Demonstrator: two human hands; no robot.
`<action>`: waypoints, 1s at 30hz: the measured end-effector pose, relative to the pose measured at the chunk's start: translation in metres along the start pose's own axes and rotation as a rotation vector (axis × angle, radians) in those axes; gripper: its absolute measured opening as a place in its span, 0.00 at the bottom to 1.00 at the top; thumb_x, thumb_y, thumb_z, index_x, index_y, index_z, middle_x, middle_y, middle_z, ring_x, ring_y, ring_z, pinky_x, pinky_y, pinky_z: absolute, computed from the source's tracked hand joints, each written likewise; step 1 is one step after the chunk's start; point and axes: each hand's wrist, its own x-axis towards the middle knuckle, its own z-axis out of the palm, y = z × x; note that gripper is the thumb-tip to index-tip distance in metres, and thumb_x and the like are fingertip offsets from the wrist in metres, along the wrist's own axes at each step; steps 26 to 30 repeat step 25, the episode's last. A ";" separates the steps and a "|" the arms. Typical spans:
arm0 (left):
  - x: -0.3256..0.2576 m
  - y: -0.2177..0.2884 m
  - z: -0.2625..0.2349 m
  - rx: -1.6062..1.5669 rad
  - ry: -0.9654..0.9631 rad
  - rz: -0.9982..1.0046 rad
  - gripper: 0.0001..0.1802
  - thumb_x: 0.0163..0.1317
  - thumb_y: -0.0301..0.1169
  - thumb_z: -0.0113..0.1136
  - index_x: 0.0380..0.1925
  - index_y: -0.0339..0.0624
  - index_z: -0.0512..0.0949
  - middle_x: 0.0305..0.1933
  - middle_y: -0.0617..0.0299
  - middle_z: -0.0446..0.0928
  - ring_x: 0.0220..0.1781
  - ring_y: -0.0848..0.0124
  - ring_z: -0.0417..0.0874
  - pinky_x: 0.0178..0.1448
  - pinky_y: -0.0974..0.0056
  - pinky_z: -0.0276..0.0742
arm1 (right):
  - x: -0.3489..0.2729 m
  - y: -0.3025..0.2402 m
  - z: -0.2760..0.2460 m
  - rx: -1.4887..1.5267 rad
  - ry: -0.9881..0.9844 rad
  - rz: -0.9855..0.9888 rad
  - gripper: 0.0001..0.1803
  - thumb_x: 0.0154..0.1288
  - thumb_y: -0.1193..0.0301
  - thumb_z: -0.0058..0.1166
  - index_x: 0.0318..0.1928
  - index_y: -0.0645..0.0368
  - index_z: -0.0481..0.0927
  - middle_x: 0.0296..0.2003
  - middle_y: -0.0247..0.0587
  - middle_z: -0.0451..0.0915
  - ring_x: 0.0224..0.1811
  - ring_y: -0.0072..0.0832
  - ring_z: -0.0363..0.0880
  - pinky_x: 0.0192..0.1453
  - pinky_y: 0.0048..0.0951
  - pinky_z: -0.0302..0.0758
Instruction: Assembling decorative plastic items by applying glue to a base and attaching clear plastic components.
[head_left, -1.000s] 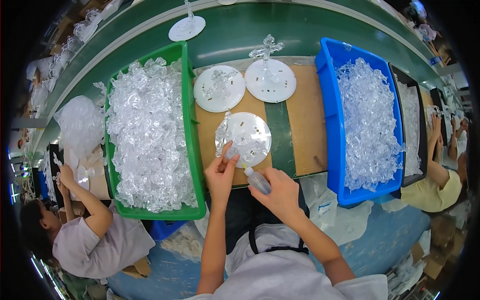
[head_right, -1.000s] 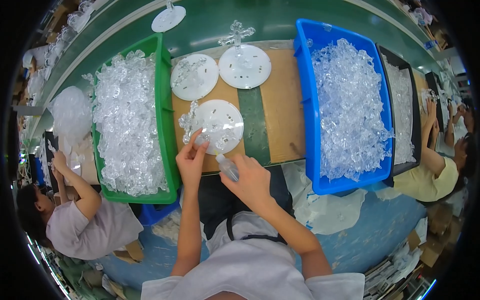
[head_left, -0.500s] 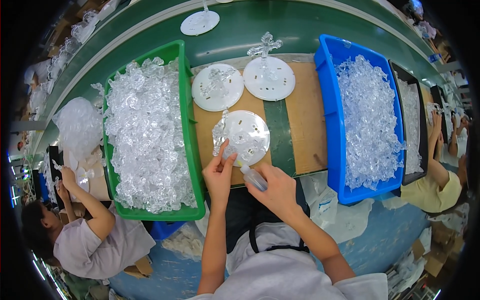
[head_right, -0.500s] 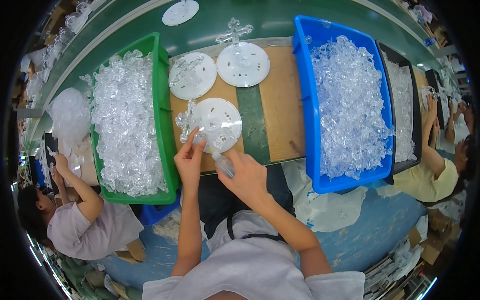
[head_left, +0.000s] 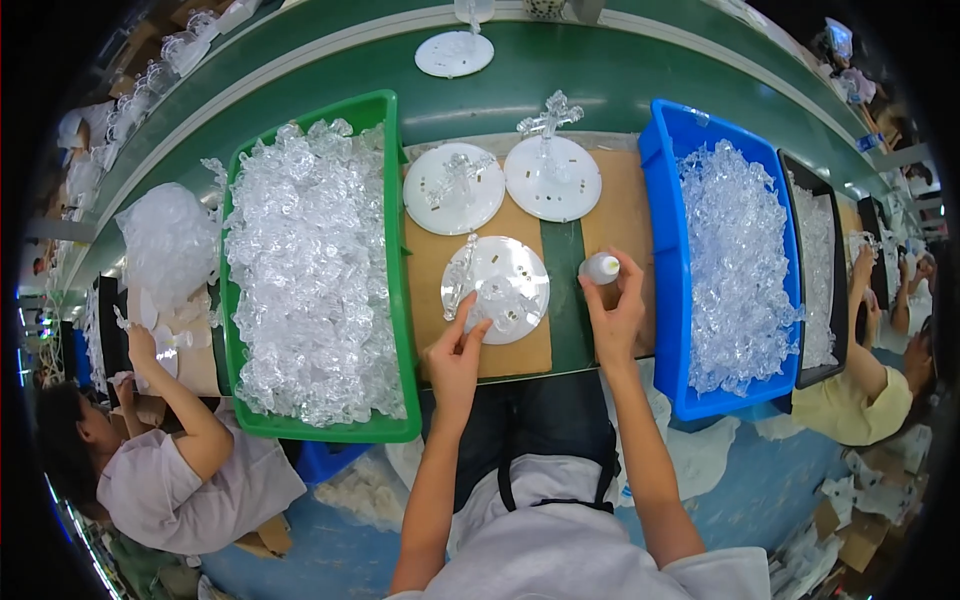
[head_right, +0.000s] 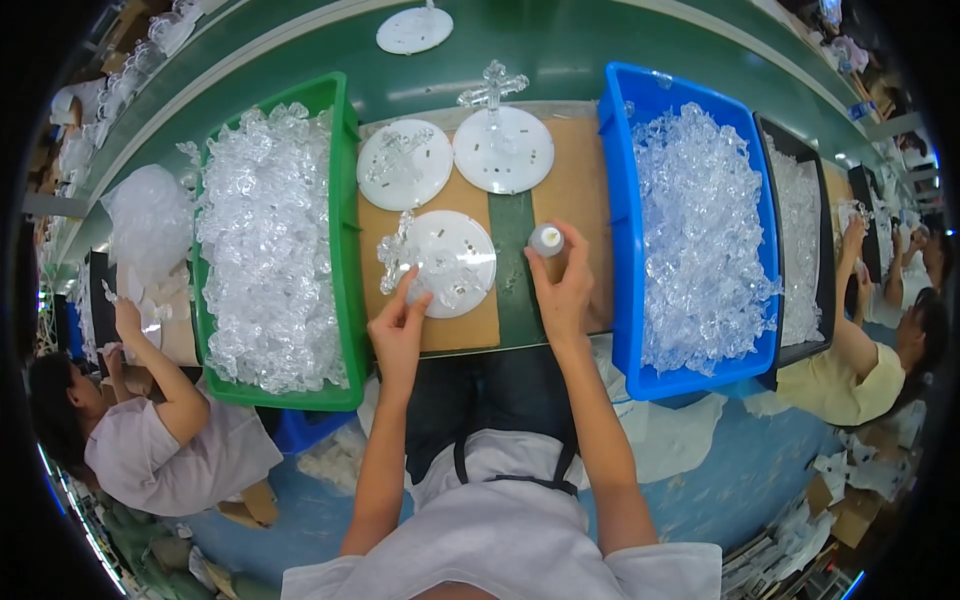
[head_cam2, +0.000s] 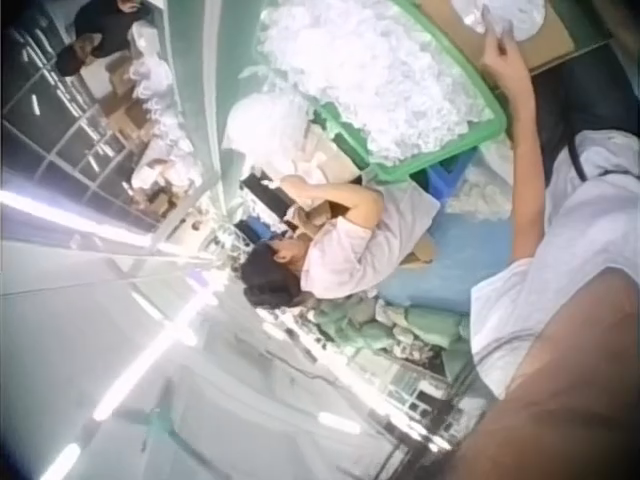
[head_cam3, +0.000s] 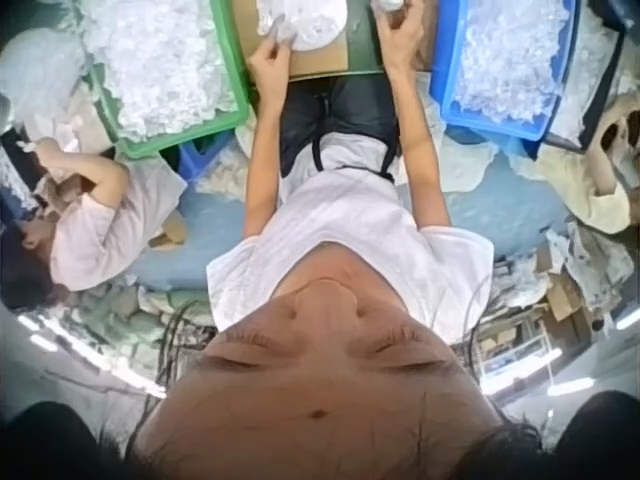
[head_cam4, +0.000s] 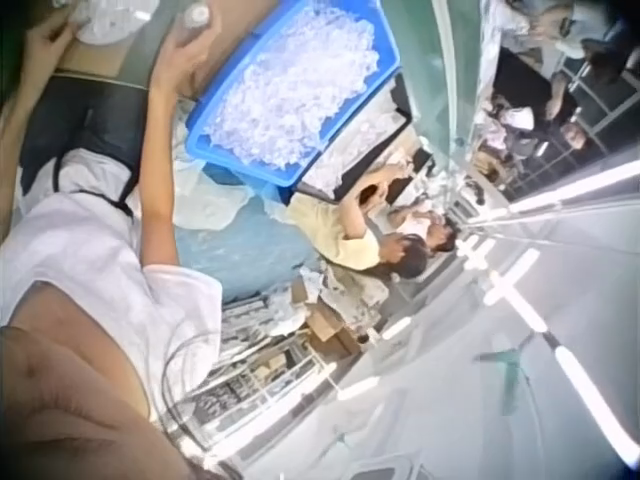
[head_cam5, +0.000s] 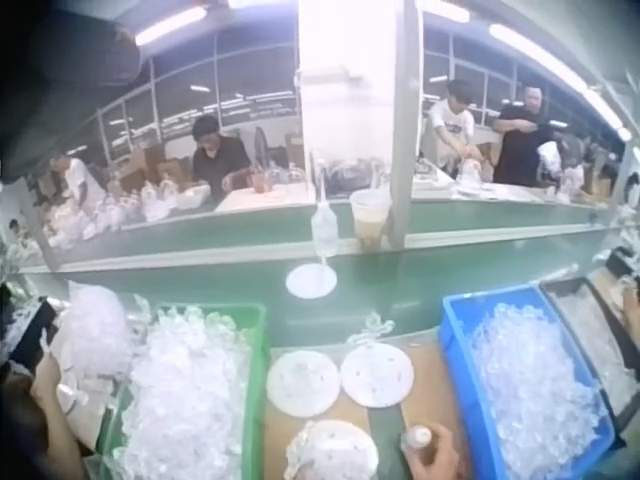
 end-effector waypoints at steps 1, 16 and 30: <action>0.000 -0.002 0.001 -0.011 0.005 0.012 0.23 0.57 0.25 0.62 0.55 0.43 0.74 0.20 0.75 0.54 0.23 0.84 0.52 0.24 0.74 0.48 | 0.001 0.002 0.001 -0.002 0.005 -0.016 0.29 0.55 0.76 0.62 0.56 0.64 0.66 0.51 0.50 0.73 0.56 0.35 0.73 0.61 0.33 0.68; -0.023 -0.050 -0.006 0.292 0.305 0.690 0.03 0.59 0.24 0.53 0.29 0.35 0.73 0.20 0.54 0.66 0.21 0.58 0.66 0.25 0.58 0.62 | 0.084 -0.130 0.054 -0.713 -1.144 -1.060 0.12 0.52 0.74 0.51 0.39 0.51 0.73 0.40 0.33 0.79 0.39 0.34 0.81 0.34 0.31 0.78; -0.027 -0.081 0.001 0.276 0.425 0.642 0.13 0.61 0.33 0.52 0.38 0.34 0.65 0.24 0.55 0.66 0.19 0.65 0.66 0.21 0.64 0.62 | 0.205 -0.182 -0.052 -0.299 -0.624 -0.725 0.05 0.52 0.71 0.60 0.32 0.47 0.83 0.35 0.33 0.83 0.31 0.25 0.83 0.31 0.25 0.79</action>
